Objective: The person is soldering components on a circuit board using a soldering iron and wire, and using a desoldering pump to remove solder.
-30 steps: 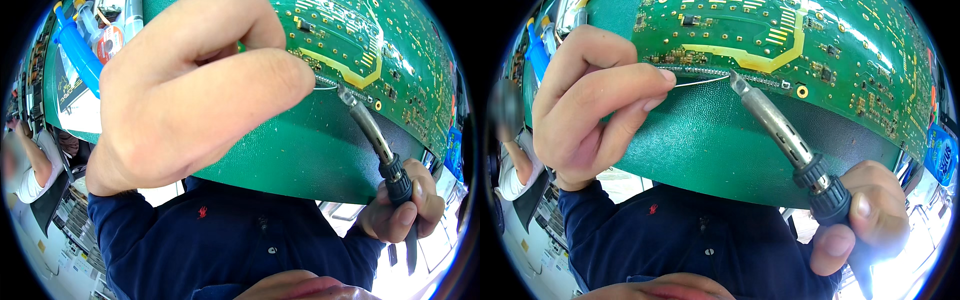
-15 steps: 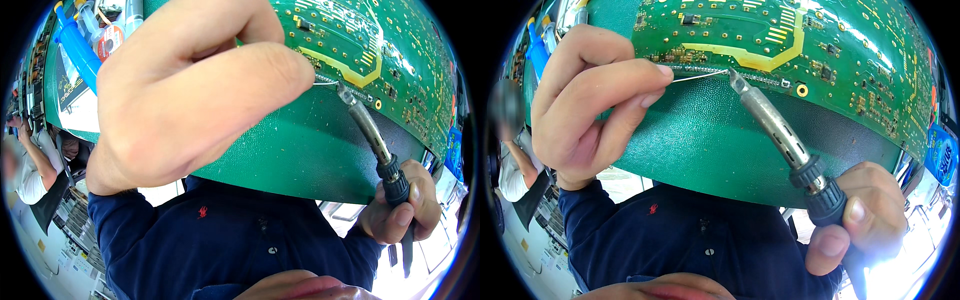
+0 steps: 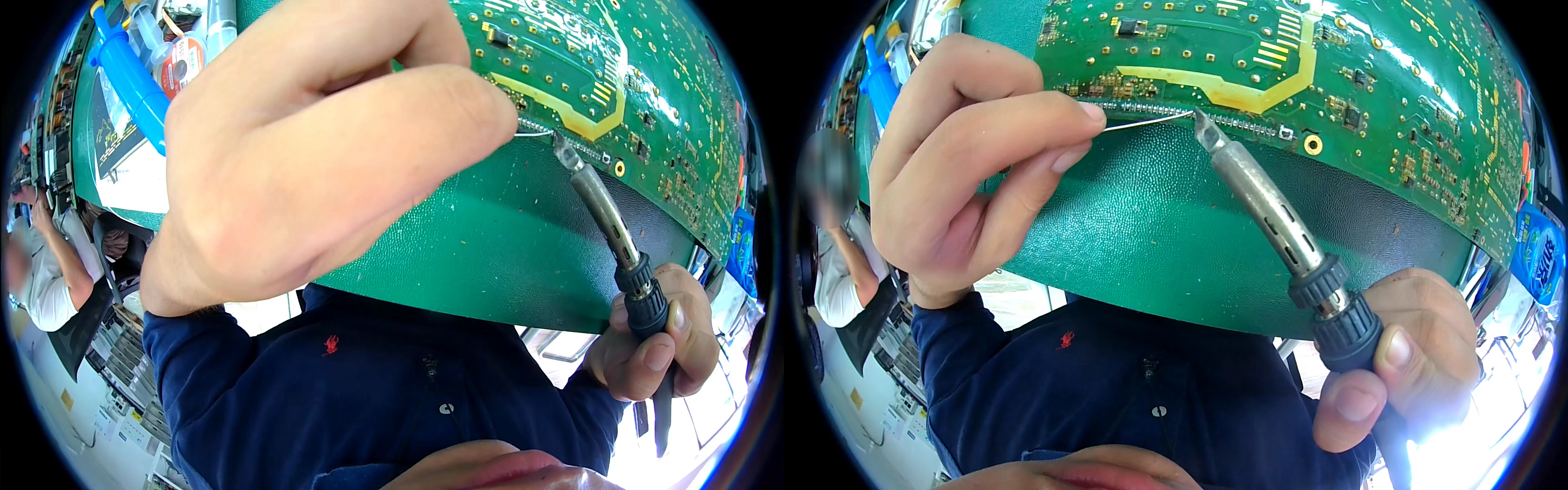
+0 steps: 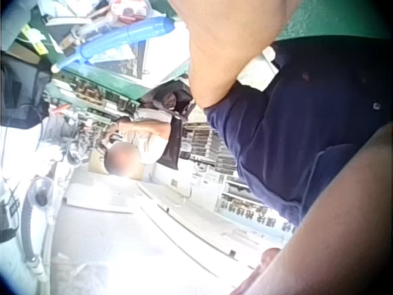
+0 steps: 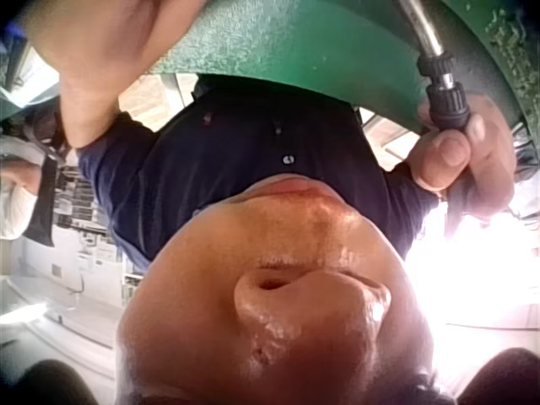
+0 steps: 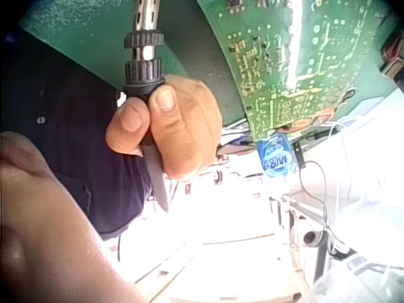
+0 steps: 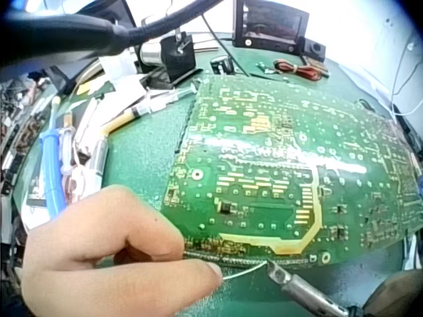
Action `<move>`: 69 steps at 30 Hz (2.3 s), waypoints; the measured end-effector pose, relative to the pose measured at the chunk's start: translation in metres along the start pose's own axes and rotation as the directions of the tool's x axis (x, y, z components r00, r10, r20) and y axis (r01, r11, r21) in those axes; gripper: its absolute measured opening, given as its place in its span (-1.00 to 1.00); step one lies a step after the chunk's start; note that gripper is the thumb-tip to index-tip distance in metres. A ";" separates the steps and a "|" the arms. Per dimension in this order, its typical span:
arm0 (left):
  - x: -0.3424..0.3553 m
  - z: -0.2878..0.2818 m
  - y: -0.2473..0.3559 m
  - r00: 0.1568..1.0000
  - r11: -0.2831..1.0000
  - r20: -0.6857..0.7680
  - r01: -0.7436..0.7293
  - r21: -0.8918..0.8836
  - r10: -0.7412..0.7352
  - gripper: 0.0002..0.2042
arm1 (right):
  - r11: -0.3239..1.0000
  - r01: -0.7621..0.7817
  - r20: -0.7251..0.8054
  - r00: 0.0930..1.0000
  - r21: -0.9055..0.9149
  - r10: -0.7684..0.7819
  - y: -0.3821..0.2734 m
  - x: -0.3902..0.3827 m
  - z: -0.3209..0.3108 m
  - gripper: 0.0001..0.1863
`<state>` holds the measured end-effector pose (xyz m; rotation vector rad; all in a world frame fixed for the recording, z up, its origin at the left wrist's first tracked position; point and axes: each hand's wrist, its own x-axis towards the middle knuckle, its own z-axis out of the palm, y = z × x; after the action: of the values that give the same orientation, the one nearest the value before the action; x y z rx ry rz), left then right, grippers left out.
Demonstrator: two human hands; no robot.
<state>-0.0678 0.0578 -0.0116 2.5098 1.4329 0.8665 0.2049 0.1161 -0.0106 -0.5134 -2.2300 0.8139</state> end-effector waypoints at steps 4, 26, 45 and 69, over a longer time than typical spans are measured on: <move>0.000 0.001 -0.002 1.000 1.000 0.000 -0.011 -0.011 0.011 -0.74 | 1.000 0.013 0.009 1.000 -0.005 -0.013 0.000 0.001 0.001 -0.79; 0.000 0.001 -0.005 0.999 0.999 0.011 -0.038 -0.037 0.039 -0.74 | 1.000 -0.006 -0.003 1.000 0.021 0.006 0.000 0.001 0.002 -0.79; 0.001 0.000 -0.005 1.000 0.999 0.002 -0.030 -0.020 0.030 -0.75 | 1.000 -0.023 -0.007 1.000 0.001 0.023 -0.001 0.002 0.002 -0.79; -0.019 -0.017 -0.002 0.828 0.859 -0.344 0.501 0.104 -0.442 -0.84 | 0.997 -0.074 -0.185 0.980 0.021 0.077 -0.016 0.007 0.030 -0.87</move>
<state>-0.0858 0.0398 -0.0062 2.0203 2.2120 1.0896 0.1763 0.0965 -0.0130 -0.6440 -2.0429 0.7860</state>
